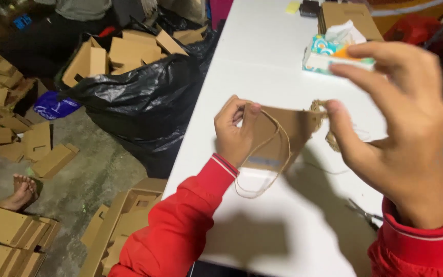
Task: Threading twine through cardboard templates and tying knots to assemble gift boxes
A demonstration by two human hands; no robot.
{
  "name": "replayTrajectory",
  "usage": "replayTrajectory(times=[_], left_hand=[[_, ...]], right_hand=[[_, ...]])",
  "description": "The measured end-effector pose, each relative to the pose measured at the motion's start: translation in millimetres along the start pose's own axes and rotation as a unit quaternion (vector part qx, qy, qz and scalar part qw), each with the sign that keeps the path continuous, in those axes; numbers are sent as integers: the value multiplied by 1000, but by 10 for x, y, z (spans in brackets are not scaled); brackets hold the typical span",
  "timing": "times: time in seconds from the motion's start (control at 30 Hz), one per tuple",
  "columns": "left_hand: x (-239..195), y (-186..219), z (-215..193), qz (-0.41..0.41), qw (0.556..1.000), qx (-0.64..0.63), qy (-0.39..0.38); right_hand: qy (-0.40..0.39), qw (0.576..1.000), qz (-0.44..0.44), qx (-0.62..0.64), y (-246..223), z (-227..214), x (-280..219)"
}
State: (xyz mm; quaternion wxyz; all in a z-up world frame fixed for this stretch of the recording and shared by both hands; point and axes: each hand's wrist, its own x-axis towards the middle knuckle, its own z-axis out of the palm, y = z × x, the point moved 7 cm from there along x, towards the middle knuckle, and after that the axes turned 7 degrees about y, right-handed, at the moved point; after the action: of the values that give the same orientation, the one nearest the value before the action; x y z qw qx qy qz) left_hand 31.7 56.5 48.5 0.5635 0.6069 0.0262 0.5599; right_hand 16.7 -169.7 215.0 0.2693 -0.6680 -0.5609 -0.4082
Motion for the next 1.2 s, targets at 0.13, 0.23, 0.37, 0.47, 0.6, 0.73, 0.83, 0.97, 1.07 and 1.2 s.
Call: replayTrajectory(times=[0.13,0.23,0.37,0.47,0.6,0.73,0.83,0.97,1.07,1.2], left_hand=[[-23,60,14,4,1000,5,8],[-34,37,11,-4,1000,-1,12],[-45,54,28,0,1000,-5,3],[-49,-5,42,-2,1000,-9,2],[-62,-42,27,49,999,-15,6],[-51,-8,25,58,998,-11,8],[-39,-25,-11,54,998,-13,14],[-26,-1,8,56,998,-13,12],[-43,-68,6,46,999,-20,11],[-9,-57,-56,20,999,-13,26]], right_hand=[[37,998,43,-40,-252,-242,-251],[58,990,124,-25,-356,-92,-698],[60,980,191,-6,-400,382,-1296],[59,951,304,9,-281,603,-1600],[59,879,454,132,-79,906,-1697],[88,779,553,283,74,1212,-1701],[204,681,592,380,163,1157,-1853],[249,652,611,374,98,994,-2079],[290,646,623,332,71,777,-2182],[393,580,648,297,180,441,-2558]])
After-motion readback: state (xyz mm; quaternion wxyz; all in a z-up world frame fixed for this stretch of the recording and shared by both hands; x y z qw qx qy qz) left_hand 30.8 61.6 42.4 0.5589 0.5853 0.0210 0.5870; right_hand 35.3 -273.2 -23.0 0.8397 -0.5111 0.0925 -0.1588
